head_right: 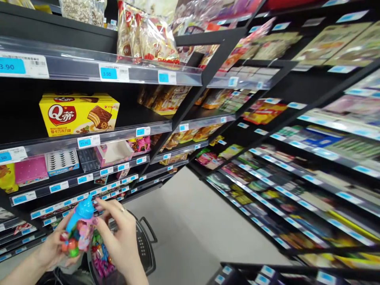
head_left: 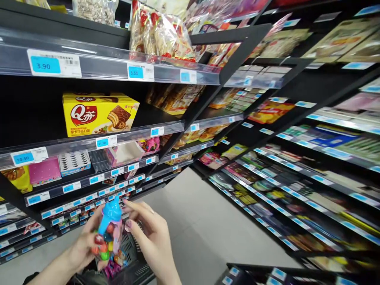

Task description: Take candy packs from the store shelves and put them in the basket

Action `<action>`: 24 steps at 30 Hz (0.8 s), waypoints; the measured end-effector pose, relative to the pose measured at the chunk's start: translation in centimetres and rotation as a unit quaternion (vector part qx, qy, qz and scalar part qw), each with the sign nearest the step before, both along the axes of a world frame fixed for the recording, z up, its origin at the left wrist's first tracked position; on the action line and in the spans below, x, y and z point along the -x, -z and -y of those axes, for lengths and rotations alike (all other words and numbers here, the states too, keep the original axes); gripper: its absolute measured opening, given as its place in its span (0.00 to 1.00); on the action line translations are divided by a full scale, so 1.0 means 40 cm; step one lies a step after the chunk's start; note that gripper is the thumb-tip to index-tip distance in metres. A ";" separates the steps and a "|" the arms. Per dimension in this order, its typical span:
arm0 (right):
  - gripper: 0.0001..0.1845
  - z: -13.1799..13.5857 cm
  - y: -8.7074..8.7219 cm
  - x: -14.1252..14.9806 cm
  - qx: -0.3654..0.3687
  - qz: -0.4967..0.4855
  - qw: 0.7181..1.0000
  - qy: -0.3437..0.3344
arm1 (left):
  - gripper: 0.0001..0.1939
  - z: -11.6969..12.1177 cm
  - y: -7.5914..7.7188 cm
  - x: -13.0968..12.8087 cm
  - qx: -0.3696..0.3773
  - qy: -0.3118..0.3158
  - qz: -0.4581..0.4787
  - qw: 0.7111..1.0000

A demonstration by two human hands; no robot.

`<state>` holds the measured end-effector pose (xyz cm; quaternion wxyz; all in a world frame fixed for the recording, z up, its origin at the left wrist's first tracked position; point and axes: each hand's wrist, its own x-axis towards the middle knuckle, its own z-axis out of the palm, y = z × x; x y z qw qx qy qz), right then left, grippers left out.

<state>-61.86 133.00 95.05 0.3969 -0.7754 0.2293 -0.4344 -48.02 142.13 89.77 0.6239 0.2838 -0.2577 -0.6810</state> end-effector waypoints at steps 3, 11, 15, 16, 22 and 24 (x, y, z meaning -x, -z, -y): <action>0.16 -0.048 0.022 0.009 0.137 0.002 0.990 0.022 | 0.24 -0.015 0.006 0.000 0.014 0.037 -0.169 0.985; 0.13 -0.105 0.009 -0.007 0.307 -0.046 0.950 0.043 | 0.24 -0.039 -0.039 0.017 -0.021 0.041 -0.253 0.966; 0.14 -0.083 -0.027 0.001 0.421 -0.071 0.903 0.049 | 0.23 -0.047 -0.017 0.017 -0.033 0.034 -0.225 0.973; 0.14 -0.078 -0.034 0.001 0.432 -0.066 0.898 0.051 | 0.23 -0.049 -0.010 0.018 -0.031 0.029 -0.213 0.976; 0.15 -0.044 -0.062 -0.023 0.025 -0.020 0.999 -0.035 | 0.26 -0.061 -0.003 0.038 -0.041 0.067 -0.187 0.979; 0.19 -0.032 -0.063 -0.032 -0.137 -0.020 0.988 -0.074 | 0.28 -0.061 -0.011 0.042 -0.055 0.068 -0.183 0.979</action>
